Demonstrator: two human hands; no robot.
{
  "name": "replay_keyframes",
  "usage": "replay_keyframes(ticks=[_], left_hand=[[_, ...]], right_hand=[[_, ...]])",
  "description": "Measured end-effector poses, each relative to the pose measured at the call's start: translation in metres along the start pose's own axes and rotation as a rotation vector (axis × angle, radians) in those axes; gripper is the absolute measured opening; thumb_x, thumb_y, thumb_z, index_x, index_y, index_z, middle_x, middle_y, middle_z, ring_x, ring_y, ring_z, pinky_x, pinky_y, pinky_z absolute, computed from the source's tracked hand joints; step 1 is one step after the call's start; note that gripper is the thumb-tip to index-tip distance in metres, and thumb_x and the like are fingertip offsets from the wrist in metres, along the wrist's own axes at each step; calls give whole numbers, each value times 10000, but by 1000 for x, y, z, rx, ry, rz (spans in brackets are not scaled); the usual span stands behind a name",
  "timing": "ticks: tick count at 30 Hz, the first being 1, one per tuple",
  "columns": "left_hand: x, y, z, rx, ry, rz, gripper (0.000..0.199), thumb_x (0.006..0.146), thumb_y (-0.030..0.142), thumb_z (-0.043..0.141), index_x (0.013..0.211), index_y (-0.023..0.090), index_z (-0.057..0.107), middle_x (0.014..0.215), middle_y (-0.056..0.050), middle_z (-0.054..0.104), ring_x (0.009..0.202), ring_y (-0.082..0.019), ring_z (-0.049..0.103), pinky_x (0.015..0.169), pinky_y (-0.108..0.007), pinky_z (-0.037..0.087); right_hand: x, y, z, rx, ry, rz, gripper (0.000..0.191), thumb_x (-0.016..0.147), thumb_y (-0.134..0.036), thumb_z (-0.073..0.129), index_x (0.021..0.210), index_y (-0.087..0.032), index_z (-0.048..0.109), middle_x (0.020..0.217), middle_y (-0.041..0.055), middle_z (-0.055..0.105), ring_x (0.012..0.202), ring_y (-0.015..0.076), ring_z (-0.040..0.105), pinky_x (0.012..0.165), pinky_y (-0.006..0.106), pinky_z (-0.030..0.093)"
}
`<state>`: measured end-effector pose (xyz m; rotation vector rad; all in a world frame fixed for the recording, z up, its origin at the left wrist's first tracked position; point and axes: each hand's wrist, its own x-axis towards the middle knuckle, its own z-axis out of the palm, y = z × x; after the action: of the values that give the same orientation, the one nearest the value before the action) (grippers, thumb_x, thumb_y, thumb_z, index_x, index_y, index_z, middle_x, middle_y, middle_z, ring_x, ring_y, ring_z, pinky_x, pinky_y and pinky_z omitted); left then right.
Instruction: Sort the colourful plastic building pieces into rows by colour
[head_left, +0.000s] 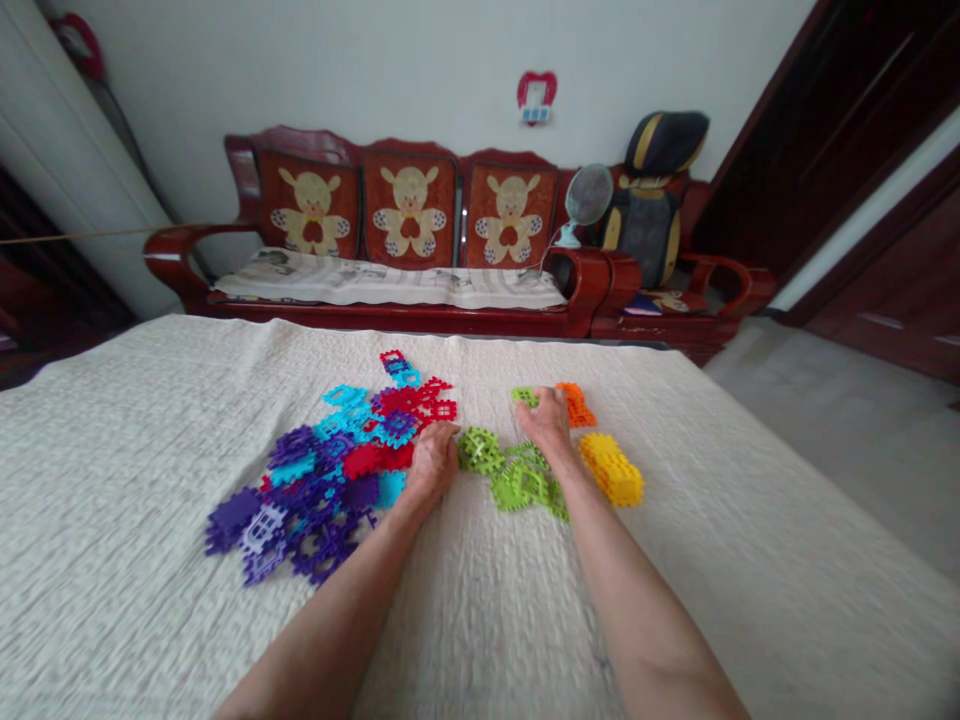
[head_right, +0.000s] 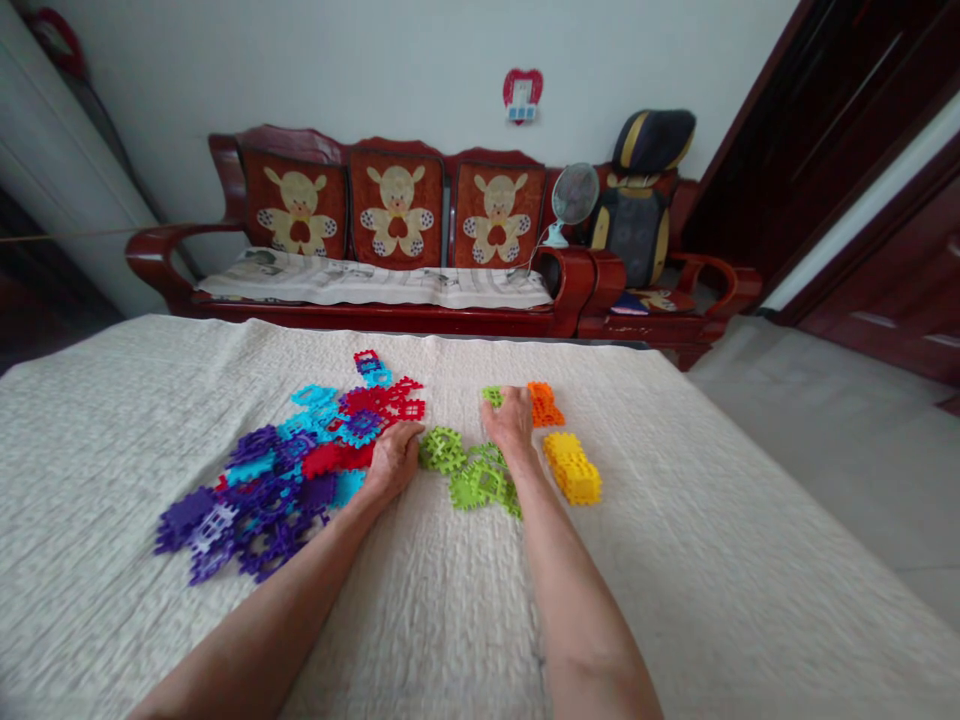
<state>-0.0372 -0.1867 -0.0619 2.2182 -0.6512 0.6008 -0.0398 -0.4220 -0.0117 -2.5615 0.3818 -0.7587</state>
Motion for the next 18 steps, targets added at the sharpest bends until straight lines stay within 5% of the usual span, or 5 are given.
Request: replay_keyframes(ticks=[11, 18], left_hand=[[0, 12, -14, -13, -156, 71, 300, 880, 148, 453, 1041, 177, 704, 1055, -80, 732, 1034, -200, 649, 1000, -368, 491], [0, 17, -18, 35, -201, 99, 403, 844, 85, 428, 1149, 163, 679, 1115, -82, 721, 1072, -193, 634, 1044, -375, 464]], right_hand=[[-90, 0, -31, 83, -121, -270, 348, 855, -385, 536, 1097, -155, 636, 1123, 137, 684, 1079, 267, 604, 949, 394, 447], [-106, -6, -33, 89, -89, -259, 311, 890, -395, 512, 1054, -177, 660, 1135, 123, 684, 1097, 255, 587, 967, 387, 416]])
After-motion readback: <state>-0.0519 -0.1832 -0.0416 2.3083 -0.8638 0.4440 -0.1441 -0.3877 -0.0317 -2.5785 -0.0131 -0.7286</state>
